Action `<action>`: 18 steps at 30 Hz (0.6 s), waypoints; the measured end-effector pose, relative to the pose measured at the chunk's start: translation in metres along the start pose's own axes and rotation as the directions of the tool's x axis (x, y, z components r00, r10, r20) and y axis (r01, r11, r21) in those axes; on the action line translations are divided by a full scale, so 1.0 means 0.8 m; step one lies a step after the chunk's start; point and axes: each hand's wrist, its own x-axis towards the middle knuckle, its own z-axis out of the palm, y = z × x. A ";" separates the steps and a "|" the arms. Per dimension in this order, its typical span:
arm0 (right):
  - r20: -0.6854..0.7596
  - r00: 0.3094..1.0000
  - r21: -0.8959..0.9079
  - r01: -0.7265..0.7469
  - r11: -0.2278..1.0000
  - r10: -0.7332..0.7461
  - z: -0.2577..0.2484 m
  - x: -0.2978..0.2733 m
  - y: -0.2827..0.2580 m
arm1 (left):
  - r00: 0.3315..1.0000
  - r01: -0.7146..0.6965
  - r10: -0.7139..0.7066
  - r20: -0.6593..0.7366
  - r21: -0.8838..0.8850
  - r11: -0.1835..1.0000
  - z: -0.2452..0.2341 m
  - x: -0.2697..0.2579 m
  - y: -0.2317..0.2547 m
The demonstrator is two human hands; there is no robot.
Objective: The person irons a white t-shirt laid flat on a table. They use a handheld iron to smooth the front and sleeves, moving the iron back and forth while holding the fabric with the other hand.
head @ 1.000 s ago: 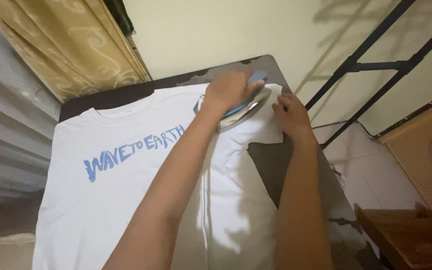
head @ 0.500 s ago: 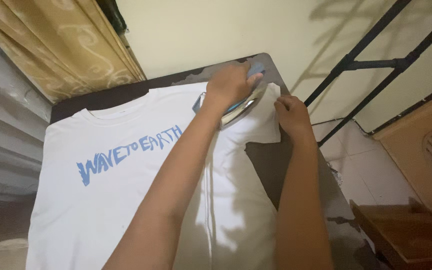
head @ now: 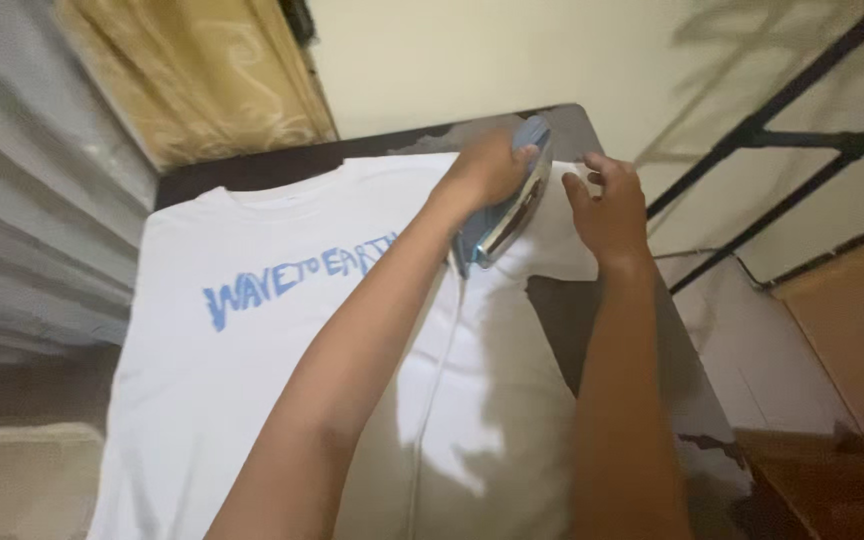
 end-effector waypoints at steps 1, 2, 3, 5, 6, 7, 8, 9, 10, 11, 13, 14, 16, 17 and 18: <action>0.044 0.999 0.065 -0.011 0.998 0.009 -0.001 0.005 -0.016 | 0.999 -0.016 0.016 -0.029 -0.016 1.000 -0.003 -0.001 -0.007; 0.088 0.996 0.127 -0.028 0.992 0.017 -0.005 0.007 -0.032 | 0.998 -0.034 0.032 -0.055 -0.032 0.999 -0.005 -0.004 -0.012; 0.133 0.991 0.187 -0.047 0.981 0.022 -0.008 0.008 -0.048 | 0.995 -0.053 0.049 -0.082 -0.047 0.998 -0.008 -0.008 -0.017; 0.278 0.958 0.204 -0.133 0.970 0.073 -0.011 0.009 -0.085 | 0.949 -0.211 0.159 -0.274 -0.174 0.962 -0.013 -0.024 -0.024; 0.347 0.933 0.207 -0.174 0.963 0.094 -0.010 0.008 -0.105 | 0.906 -0.299 0.204 -0.370 -0.219 0.929 -0.017 -0.037 -0.026; 0.366 0.929 0.193 -0.124 0.973 0.046 -0.008 0.006 -0.124 | 0.929 -0.226 0.134 -0.344 -0.243 0.943 -0.024 -0.048 -0.026; 0.385 0.923 0.179 -0.075 0.981 0.000 -0.004 0.003 -0.143 | 0.947 -0.152 0.063 -0.315 -0.266 0.952 -0.032 -0.058 -0.026; 0.403 0.914 0.166 -0.025 0.986 -0.044 0.002 -0.001 -0.160 | 0.959 -0.077 -0.008 -0.283 -0.288 0.955 -0.040 -0.069 -0.026; 0.394 0.917 0.227 -0.027 0.974 -0.066 0.010 -0.005 -0.175 | 0.940 -0.120 0.014 -0.342 -0.292 0.949 -0.048 -0.081 -0.025; 0.384 0.919 0.286 -0.029 0.958 -0.087 0.018 -0.009 -0.188 | 0.916 -0.165 0.036 -0.399 -0.292 0.942 -0.057 -0.092 -0.024; 0.346 0.928 0.315 0.023 0.949 -0.137 0.033 -0.015 -0.206 | 0.864 -0.232 0.069 -0.499 -0.273 0.933 -0.069 -0.116 -0.023; 0.314 0.933 0.286 0.083 0.955 -0.175 0.043 -0.015 -0.212 | 0.834 -0.259 0.085 -0.545 -0.251 0.933 -0.076 -0.126 -0.024; 0.263 0.928 0.287 0.184 0.940 -0.262 0.063 -0.014 -0.222 | 0.795 -0.300 0.098 -0.598 -0.247 0.922 -0.090 -0.149 -0.028; 0.241 0.919 0.319 0.227 0.920 -0.311 0.072 -0.014 -0.226 | 0.789 -0.314 0.094 -0.607 -0.267 0.911 -0.097 -0.161 -0.033; 0.221 0.906 0.350 0.271 0.897 -0.360 0.081 -0.015 -0.230 | 0.782 -0.328 0.087 -0.618 -0.288 0.900 -0.104 -0.172 -0.038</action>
